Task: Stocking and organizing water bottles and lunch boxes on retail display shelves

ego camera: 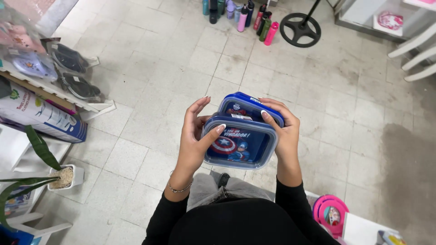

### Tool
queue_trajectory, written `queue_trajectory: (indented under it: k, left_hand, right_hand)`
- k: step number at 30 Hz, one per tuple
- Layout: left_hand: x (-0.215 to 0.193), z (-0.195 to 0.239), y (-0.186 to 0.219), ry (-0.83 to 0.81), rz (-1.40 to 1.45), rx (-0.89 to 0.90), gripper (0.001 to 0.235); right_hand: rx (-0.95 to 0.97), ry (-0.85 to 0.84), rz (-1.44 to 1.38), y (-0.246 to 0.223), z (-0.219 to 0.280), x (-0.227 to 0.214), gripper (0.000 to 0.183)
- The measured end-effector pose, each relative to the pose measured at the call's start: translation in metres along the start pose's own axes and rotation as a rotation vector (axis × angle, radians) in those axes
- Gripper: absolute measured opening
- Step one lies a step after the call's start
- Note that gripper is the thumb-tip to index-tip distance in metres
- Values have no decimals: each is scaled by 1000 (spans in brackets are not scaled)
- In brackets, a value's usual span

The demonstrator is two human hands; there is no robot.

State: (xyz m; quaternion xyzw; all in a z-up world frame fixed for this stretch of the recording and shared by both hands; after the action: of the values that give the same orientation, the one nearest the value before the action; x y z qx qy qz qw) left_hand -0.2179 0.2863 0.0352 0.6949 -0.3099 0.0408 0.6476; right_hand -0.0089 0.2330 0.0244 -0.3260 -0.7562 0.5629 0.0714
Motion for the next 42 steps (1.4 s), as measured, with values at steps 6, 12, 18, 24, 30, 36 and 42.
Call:
queue_trajectory:
  k: [6,12,18,24,30,36,42]
  left_hand:
    - [-52,-117,-21,170,-45,9,62]
    - [-117,-272,-38,87,-120,-47,50]
    - [-141,-434,-17,-65,-125,-65,44]
    - [-146,-550,-27,-94,-117,-92,42]
    - [-140,-669,-69,-103,-84,-113,39]
    - [-110,-819,-118,-163,-107,-159,40]
    - [-75,-957,-154,-226,-282,-169,38]
  right_hand:
    - [43,-84,-11,51,-118,82,15]
    - [64,-71,43,87,-241,164,14]
    - [86,41,100,102,-366,217,17]
    - [266,200,-22,155,-456,247,58]
    - [262,205,-14,213,-570,273,34]
    - [105,267,164,249,-703,262,18]
    - [14,313,221,284,-836,237,23]
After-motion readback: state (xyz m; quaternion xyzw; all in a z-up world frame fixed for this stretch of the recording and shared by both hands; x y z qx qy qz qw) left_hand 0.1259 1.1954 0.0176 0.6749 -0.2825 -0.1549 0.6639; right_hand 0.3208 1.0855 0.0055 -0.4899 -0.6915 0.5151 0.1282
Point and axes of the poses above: each hand's wrist, its own z-axis away from the middle knuckle, its own x-axis out of the palm, y = z × x, the point moved 2 cm from there along -z, towards the middle knuckle, and after that the axes turned 13 degrees about z, right-handed, at the moved point
